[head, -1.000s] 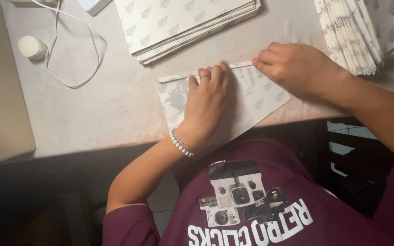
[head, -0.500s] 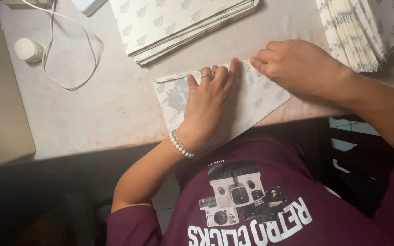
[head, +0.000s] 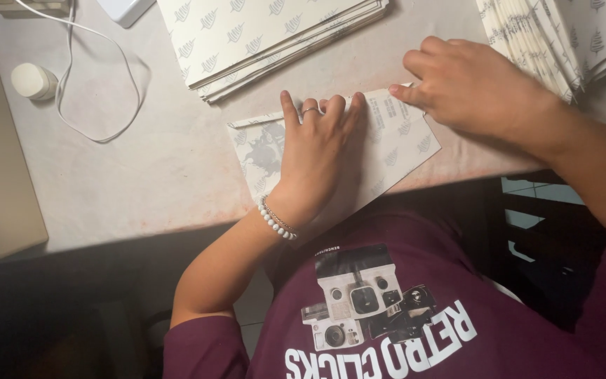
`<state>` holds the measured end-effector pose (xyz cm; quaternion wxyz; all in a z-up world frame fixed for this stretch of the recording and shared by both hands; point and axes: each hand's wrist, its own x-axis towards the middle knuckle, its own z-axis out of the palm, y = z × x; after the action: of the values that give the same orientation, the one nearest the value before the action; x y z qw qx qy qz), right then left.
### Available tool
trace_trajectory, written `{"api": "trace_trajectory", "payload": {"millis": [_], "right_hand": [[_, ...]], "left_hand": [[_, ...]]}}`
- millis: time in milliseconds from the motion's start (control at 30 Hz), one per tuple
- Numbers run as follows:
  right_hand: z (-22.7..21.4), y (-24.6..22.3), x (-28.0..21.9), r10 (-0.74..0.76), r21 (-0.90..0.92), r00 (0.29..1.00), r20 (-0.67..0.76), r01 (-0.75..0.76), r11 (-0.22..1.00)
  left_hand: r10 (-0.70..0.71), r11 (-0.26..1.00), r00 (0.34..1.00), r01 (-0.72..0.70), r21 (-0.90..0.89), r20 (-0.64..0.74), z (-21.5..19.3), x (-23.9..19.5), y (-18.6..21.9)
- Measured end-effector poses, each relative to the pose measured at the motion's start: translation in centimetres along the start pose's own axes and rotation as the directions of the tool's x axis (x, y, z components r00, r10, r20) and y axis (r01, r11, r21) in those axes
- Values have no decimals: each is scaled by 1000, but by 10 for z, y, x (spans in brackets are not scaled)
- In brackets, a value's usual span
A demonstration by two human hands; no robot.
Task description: Folding individual paper wrappers into a triangular shape and stacking them on a work surface.
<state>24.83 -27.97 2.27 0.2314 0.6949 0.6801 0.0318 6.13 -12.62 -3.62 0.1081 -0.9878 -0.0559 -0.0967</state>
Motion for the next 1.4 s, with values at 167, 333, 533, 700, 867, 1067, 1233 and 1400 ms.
{"api": "trace_trajectory", "payload": {"millis": [167,333,533,700,867,1067,1233,1400], "right_hand": [[1,7,-8,47,3,999,5,-47,999],[-19,-18,4,145,289,987,75,-161,944],[14,-15,-16,178,64,978,108,-185,981],[8,-2,-44,391,453,911,134,-407,793],[7,-10,-57,451,594,840,-303,-204,778],[14,-29,-57,519,775,786,-336,-82,627],[14,-19,-59,483,756,733,-480,65,652],[-21,-10,-65,614,777,495,-615,248,579]], "left_hand": [[26,996,997,-32,89,72,-2,2,5],[15,996,997,-21,85,72,5,1,8],[17,998,999,-19,63,34,-4,4,1],[80,978,996,-69,-198,46,-13,13,-8],[89,955,995,-100,-279,-49,-1,38,-7],[113,843,979,-3,-538,171,26,61,-21],[127,732,959,81,-676,253,-4,54,-38],[-159,389,984,-16,-921,-84,-93,26,-69]]}}
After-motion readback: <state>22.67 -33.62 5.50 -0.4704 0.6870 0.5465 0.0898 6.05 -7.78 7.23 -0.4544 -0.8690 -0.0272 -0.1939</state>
